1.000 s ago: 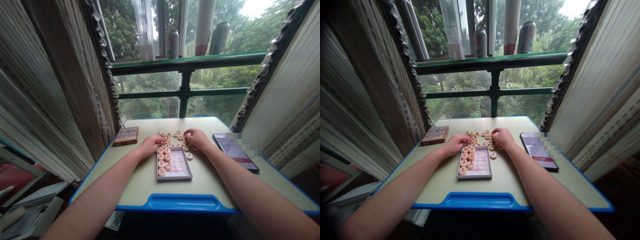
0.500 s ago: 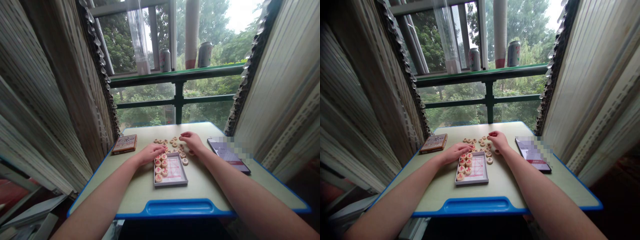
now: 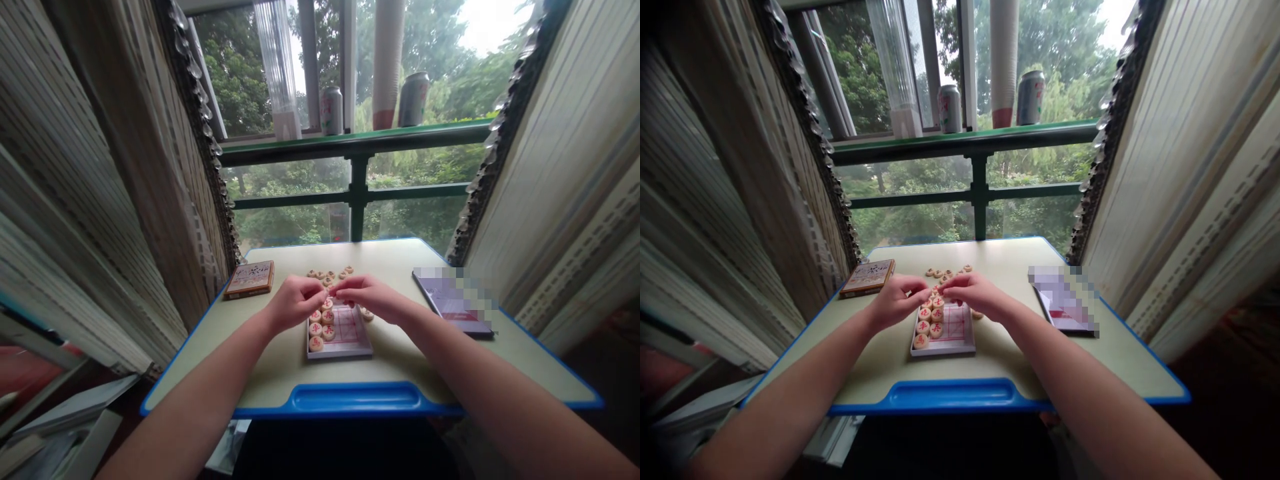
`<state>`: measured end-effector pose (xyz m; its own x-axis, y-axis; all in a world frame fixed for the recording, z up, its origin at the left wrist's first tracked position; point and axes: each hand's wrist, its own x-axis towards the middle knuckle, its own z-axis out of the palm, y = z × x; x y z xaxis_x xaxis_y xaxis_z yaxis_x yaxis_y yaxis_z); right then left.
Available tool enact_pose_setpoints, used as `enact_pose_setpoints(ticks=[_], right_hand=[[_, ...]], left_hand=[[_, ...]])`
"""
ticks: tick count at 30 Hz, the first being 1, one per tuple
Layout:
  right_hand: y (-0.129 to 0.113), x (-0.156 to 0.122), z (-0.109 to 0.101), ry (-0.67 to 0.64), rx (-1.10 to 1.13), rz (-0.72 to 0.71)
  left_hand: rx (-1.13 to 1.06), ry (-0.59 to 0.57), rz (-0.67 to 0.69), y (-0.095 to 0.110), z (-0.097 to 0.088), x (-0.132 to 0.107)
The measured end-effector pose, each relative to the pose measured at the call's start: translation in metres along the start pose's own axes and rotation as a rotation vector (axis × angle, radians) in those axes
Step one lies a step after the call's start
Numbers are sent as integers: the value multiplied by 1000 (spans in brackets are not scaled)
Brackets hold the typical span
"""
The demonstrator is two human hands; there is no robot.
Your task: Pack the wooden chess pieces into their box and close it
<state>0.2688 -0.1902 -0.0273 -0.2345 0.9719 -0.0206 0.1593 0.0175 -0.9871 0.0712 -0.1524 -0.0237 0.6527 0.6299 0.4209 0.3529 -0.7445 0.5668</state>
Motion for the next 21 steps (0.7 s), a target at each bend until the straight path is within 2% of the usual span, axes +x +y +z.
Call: enact_pose_setpoints(ticks=[3, 5, 7, 10, 13, 16, 19, 21], right_hand=[[-1, -3, 6, -61, -146, -32], [-2, -5, 8, -129, -232, -108], [-4, -9, 11, -175, -376, -227], [-6, -17, 17, -157, -638, -443], [-5, -23, 22, -171, -749, -587], [-2, -24, 26, -210, -830, -646], [2, -21, 26, -228, -906, -655], [4, -18, 25, -214, -947, -654]], left_hand=[[85, -55, -97, -9, -4, 3], [131, -93, -153, -16, -4, 5], [139, -118, -172, -19, -4, 5], [54, -186, -153, -13, -4, 4], [-24, -217, -133, -7, -3, 3], [0, -128, -145, -9, 1, 4], [68, -24, -163, -19, 5, 5], [96, 4, -169, -25, 8, 6]])
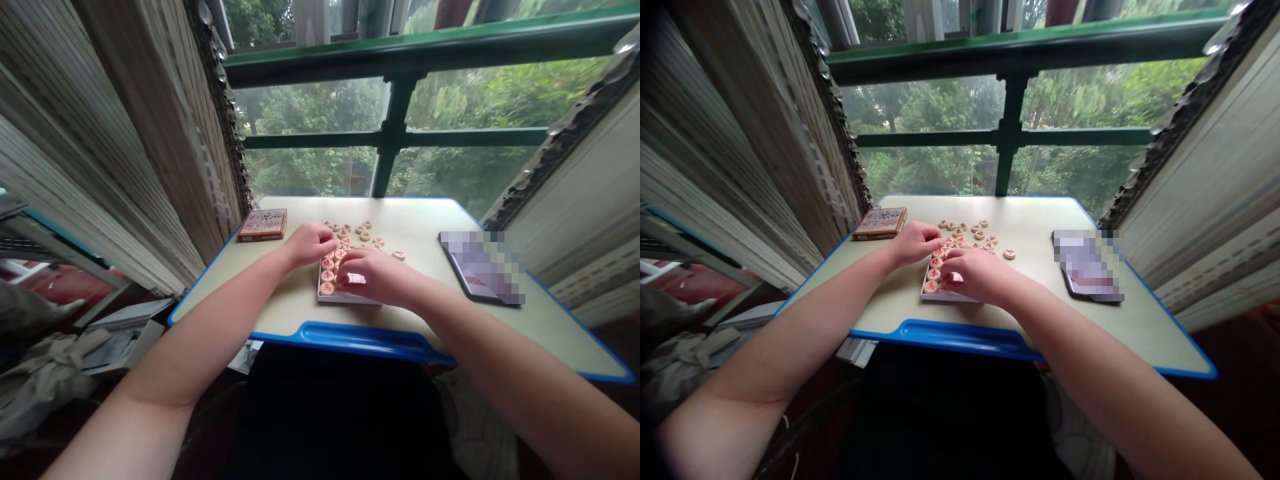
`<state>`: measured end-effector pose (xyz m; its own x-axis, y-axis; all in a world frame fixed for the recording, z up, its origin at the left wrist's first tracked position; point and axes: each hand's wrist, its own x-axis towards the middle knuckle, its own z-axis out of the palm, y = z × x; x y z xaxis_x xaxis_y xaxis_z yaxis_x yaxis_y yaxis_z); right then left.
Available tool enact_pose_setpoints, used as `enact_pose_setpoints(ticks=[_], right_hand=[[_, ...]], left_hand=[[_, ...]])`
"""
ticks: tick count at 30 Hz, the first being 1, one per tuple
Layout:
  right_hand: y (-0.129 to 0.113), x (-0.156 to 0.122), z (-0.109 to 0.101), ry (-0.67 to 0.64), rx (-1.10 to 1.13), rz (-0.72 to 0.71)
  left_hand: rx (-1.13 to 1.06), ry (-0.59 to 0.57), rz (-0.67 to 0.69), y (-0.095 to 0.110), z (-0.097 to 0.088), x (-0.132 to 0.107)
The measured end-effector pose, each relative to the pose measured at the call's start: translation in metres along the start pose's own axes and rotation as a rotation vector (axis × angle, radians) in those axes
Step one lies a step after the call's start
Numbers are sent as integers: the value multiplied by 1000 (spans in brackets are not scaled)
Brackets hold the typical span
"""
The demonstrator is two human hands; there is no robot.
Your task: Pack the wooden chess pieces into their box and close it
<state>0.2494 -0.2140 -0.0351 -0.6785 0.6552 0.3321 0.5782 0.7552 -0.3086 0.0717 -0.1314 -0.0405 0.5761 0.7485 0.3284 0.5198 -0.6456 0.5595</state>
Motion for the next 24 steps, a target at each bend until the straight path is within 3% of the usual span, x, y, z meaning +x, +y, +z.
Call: enact_pose_setpoints(ticks=[7, 24], right_hand=[[6, 0, 1, 45, -162, -47], [3, 0, -1, 56, -191, -33]], left_hand=[[32, -11, 20, -1, 2, 0], [62, -13, 66, -2, 2, -1]])
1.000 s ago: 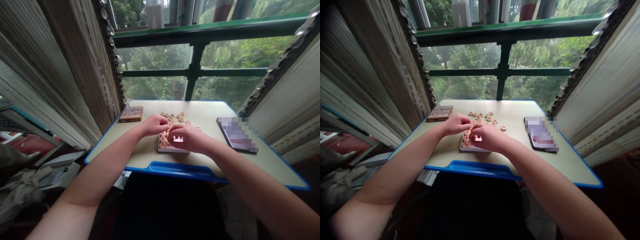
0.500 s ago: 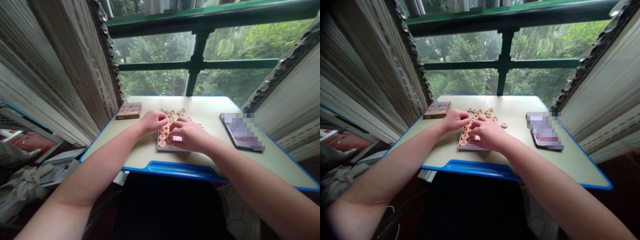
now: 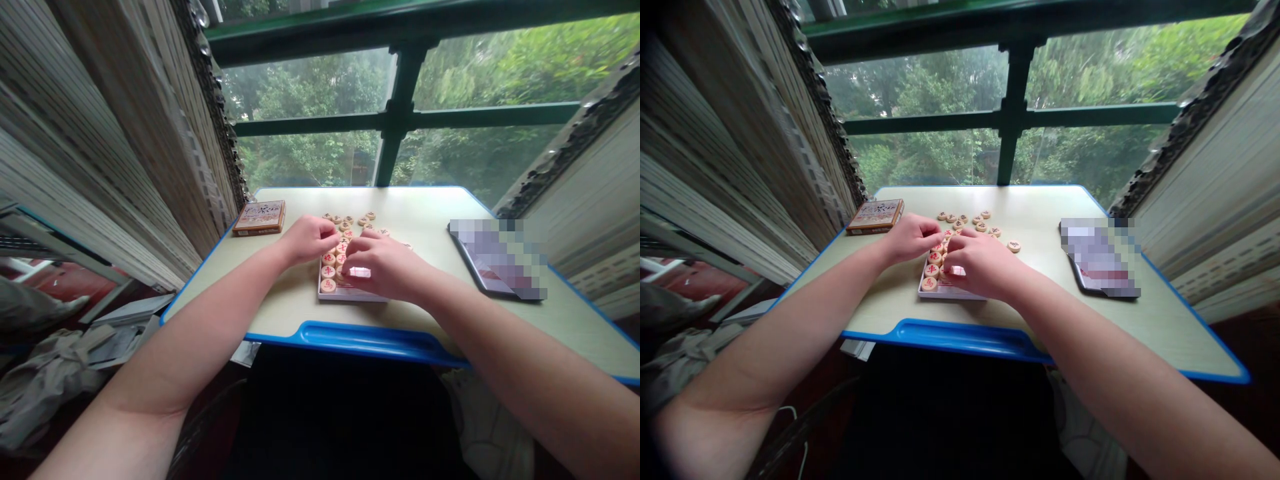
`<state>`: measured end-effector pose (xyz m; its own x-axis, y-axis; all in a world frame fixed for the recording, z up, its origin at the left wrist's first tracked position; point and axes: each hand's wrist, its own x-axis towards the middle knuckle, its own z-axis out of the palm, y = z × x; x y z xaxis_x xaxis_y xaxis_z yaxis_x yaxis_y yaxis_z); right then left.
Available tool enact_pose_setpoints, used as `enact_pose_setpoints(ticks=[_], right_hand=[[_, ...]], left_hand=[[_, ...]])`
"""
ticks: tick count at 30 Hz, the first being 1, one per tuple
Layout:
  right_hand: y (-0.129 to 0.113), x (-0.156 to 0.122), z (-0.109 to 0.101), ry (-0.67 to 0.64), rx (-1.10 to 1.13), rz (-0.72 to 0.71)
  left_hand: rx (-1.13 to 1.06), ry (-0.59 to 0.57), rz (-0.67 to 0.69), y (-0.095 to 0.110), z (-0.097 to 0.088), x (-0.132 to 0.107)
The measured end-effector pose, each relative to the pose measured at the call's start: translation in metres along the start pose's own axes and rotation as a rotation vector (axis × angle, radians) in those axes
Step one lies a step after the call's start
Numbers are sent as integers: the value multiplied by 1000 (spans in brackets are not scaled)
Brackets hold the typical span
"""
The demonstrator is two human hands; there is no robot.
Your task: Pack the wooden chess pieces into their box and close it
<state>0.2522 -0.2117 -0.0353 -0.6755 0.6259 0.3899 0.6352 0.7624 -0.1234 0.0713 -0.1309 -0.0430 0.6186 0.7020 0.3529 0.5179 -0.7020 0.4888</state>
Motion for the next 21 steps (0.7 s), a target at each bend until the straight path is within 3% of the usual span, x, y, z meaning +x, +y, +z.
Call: enact_pose_setpoints(ticks=[21], right_hand=[[6, -1, -4, 25, 9, -14]], left_hand=[[6, 17, -70, -11, 0, 3]])
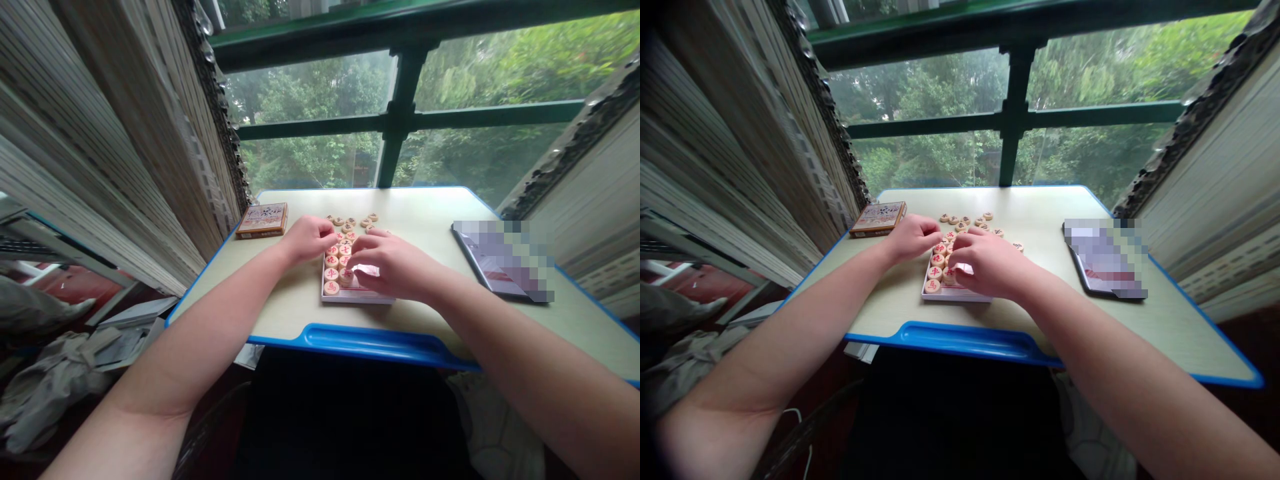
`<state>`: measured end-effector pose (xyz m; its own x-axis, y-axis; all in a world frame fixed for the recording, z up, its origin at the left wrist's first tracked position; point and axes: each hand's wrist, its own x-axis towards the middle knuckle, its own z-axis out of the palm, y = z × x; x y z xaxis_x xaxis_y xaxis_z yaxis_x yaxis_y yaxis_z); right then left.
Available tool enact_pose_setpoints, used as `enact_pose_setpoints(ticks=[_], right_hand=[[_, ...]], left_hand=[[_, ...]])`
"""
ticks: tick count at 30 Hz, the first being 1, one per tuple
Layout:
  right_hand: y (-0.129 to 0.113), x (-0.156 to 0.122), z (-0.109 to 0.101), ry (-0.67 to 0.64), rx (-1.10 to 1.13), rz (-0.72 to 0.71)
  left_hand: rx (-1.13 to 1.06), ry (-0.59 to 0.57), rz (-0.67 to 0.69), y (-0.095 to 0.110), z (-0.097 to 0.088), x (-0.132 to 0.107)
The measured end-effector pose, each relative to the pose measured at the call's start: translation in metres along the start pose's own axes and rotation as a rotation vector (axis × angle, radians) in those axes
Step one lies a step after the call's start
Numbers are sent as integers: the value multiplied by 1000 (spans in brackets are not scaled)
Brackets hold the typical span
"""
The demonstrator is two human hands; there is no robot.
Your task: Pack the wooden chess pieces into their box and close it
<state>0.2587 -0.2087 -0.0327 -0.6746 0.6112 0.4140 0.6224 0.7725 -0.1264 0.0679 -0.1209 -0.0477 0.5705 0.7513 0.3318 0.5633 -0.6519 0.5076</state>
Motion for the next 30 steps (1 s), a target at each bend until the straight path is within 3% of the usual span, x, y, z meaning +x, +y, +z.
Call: enact_pose_setpoints(ticks=[3, 8, 12, 17, 22, 26, 30], right_hand=[[12, 1, 2, 53, 4, 57], [39, 2, 13, 168, 32, 248], [49, 5, 20, 110, 97, 402], [51, 11, 22, -56, 127, 394], [55, 14, 22, -37, 55, 393], [54, 13, 17, -44, -26, 475], [49, 13, 14, -42, -72, 535]], left_hand=[[30, 29, -1, -3, 1, 2], [77, -20, 135, -11, 10, 8], [84, -78, 162, -17, 16, 12], [53, -79, 95, -19, 18, 14], [129, -69, -21, -17, 13, 15], [296, -76, -139, -21, 3, 13], [344, -78, -93, -28, 0, 13]])
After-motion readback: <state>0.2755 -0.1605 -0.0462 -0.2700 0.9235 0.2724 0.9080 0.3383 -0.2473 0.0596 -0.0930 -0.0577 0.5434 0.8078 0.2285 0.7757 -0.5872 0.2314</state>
